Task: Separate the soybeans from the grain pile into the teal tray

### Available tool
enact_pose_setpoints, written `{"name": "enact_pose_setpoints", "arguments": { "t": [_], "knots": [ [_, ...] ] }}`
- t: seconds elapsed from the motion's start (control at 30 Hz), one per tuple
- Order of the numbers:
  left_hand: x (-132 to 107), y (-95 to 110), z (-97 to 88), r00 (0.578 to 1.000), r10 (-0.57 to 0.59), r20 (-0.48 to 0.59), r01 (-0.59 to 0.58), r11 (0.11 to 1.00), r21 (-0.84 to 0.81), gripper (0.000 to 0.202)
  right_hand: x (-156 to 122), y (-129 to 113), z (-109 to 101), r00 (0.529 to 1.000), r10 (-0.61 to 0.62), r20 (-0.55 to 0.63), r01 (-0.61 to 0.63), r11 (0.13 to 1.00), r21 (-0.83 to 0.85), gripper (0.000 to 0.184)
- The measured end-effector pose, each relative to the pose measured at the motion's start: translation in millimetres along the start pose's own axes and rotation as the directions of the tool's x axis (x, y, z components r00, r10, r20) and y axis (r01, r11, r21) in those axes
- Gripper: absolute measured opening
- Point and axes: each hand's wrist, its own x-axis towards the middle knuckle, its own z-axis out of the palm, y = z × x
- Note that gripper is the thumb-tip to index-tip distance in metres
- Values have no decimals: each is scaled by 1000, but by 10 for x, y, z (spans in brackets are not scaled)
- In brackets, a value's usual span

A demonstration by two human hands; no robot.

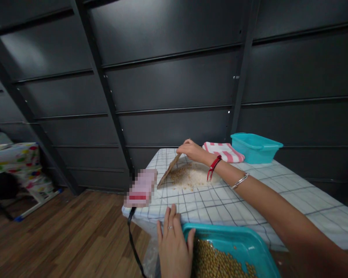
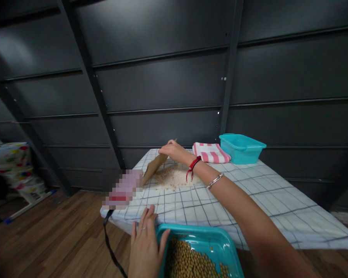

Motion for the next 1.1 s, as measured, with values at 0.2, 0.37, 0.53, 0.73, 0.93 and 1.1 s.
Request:
{"name": "enact_pose_setpoints", "arguments": {
  "t": [0.2, 0.37, 0.53, 0.73, 0.93, 1.1],
  "knots": [
    [2, -26, -20, 1000, -24, 19, 25, 1000, -13, 31, -178, 56, -135, 995, -71, 71, 70, 997, 17, 35],
    [0, -38, -26, 1000, -9, 6, 9, 1000, 2, 31, -318, 114, -301, 989, -111, 96, 108, 993, 35, 35],
    [-6, -43, -27, 1000, -14, 24, 14, 1000, 8, 30, -439, 193, -472, 989, -120, 86, 118, 993, 29, 33],
    [6, -34, -40, 1000, -24, 13, 25, 1000, -9, 30, -425, 172, -508, 997, -76, 14, 76, 997, -27, 34],
    [37, -33, -87, 1000, 5, 4, -5, 1000, 14, 31, -200, 7, -297, 993, -119, 11, 119, 992, -30, 35],
    [44, -50, -111, 1000, 0, 17, 0, 1000, 13, 30, -269, 47, -290, 981, -185, 52, 185, 983, 5, 36]
  ]
}}
